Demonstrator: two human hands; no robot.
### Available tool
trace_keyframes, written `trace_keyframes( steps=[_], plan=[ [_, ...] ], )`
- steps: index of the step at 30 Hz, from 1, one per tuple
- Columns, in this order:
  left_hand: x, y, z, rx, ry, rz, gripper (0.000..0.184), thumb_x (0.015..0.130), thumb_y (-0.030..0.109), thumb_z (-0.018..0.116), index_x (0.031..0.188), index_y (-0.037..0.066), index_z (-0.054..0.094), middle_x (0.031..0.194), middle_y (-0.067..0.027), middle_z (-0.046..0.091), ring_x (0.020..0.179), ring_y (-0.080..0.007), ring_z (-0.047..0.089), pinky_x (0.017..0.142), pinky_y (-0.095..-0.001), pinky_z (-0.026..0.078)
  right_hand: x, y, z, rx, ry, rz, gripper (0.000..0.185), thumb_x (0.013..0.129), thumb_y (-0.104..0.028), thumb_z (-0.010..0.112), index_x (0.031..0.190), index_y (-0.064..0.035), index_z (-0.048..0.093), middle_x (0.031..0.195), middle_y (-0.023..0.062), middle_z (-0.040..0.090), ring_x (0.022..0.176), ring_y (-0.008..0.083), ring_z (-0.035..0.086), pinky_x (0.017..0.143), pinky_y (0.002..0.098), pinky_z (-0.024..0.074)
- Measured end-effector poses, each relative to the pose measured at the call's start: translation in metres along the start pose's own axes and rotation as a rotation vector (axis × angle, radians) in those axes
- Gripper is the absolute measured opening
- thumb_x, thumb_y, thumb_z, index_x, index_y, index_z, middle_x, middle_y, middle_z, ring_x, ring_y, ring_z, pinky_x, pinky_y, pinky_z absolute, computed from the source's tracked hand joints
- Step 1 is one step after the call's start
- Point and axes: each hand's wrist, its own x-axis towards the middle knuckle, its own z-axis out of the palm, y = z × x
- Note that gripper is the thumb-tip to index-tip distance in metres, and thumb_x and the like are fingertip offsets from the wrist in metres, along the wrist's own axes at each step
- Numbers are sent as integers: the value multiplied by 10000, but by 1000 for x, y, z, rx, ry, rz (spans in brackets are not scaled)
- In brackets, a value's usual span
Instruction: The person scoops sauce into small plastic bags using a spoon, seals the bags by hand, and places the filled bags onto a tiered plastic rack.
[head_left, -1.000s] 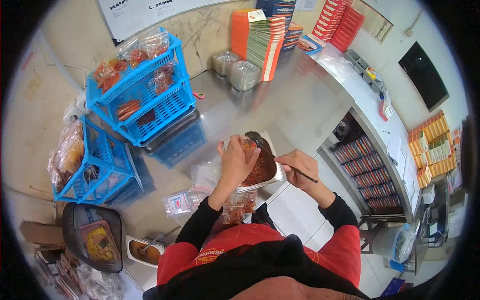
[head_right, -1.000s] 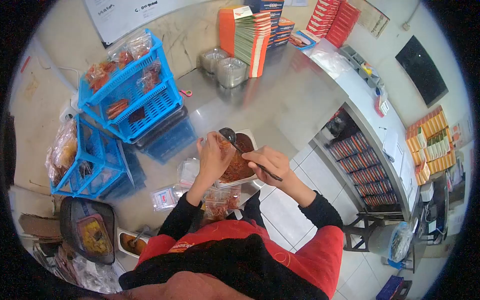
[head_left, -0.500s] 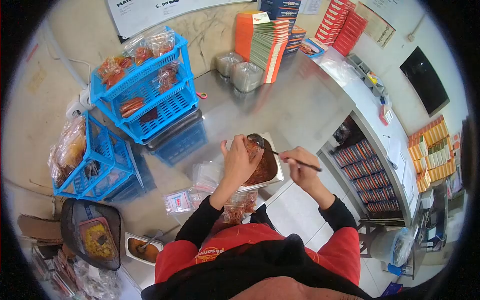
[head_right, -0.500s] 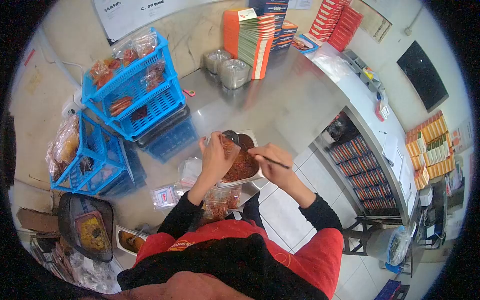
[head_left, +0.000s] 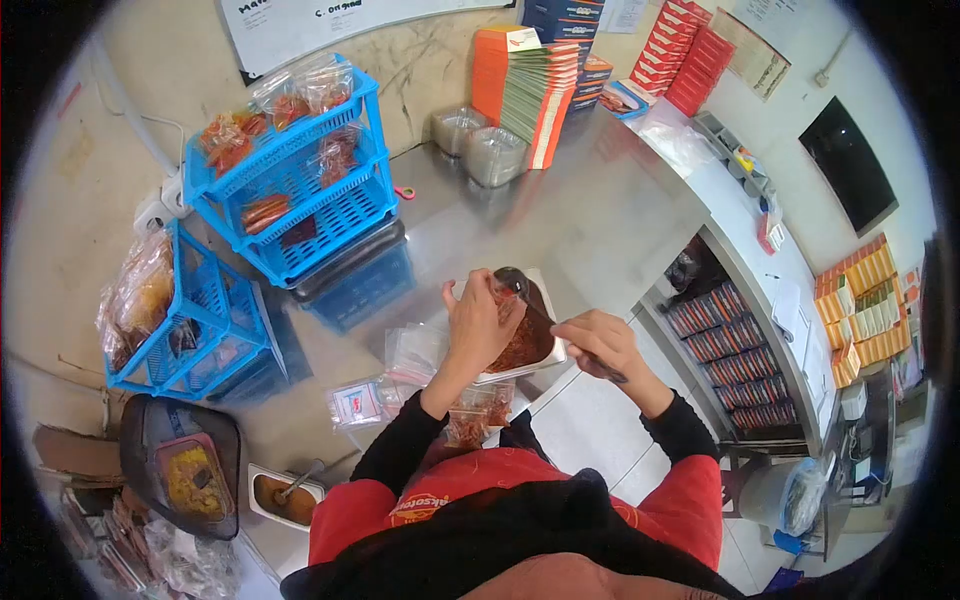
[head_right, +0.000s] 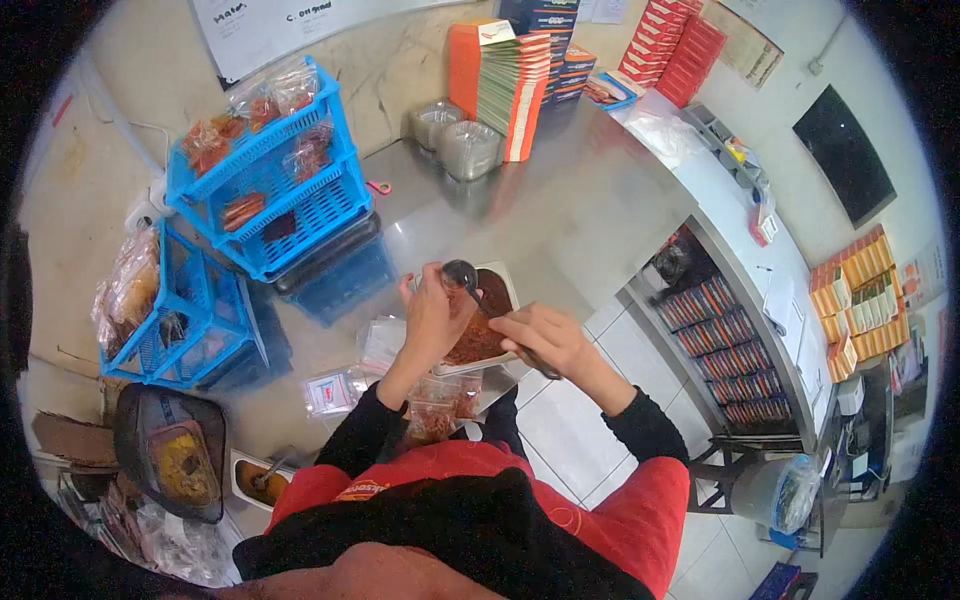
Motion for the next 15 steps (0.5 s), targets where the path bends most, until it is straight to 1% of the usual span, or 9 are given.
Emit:
trace_keyframes(
  steps=[2,3,5,8,9,10,12,13,15],
  plan=[
    [1,1,2,-7,-8,-12,497,764,272,682,1056,-17,401,871,-98,523,831,-267,551,928,-526,225,-2,0,-3,16,191,37,198,774,-84,658,954,-11,619,789,78,618,616,199,579,539,293,473],
    [0,2,3,-10,13,-7,497,762,269,682,1055,-18,401,866,-99,525,828,-268,552,927,-524,227,-2,-2,-3,18,187,39,198,774,-84,658,954,-11,619,789,78,618,616,199,579,539,293,473],
    [2,0,0,-7,35,10,498,760,267,682,1055,-20,401,862,-100,527,824,-269,553,925,-522,228,2,-5,1,26,111,61,170,782,-72,650,940,-16,628,783,80,623,611,203,582,541,294,474],
    [-1,2,2,-8,21,-5,495,764,268,677,1056,-22,401,867,-106,534,829,-276,556,924,-525,228,5,-6,1,24,144,87,171,776,-64,654,940,-18,632,780,80,623,610,209,584,547,298,477],
    [-1,1,3,-22,29,4,494,770,278,671,1054,-22,401,860,-104,531,822,-277,552,926,-530,225,3,-5,3,20,77,109,136,814,-90,625,927,-15,630,760,82,614,621,218,589,538,297,476],
    [0,0,4,-36,38,15,492,776,287,665,1053,-21,401,853,-102,527,815,-278,549,929,-534,222,3,-6,3,19,81,109,136,814,-90,625,927,-15,630,760,82,614,621,218,589,538,297,476],
    [1,0,5,-50,57,9,487,779,290,660,1052,-17,399,852,-100,525,813,-278,546,938,-539,213,3,-7,-1,37,240,217,150,887,-129,551,919,5,610,732,81,600,622,187,582,543,276,466],
    [0,0,5,-61,69,3,482,782,293,655,1051,-13,398,852,-99,522,811,-277,543,947,-544,204,2,-7,3,39,238,218,150,887,-129,551,919,5,610,732,81,600,622,187,582,543,276,466],
    [-1,-3,4,-69,60,7,471,785,290,650,1045,-9,396,853,-99,523,810,-275,542,952,-547,202,-1,-4,17,333,601,601,275,953,-195,444,888,25,596,705,72,589,622,132,561,559,251,448]
  ],
)
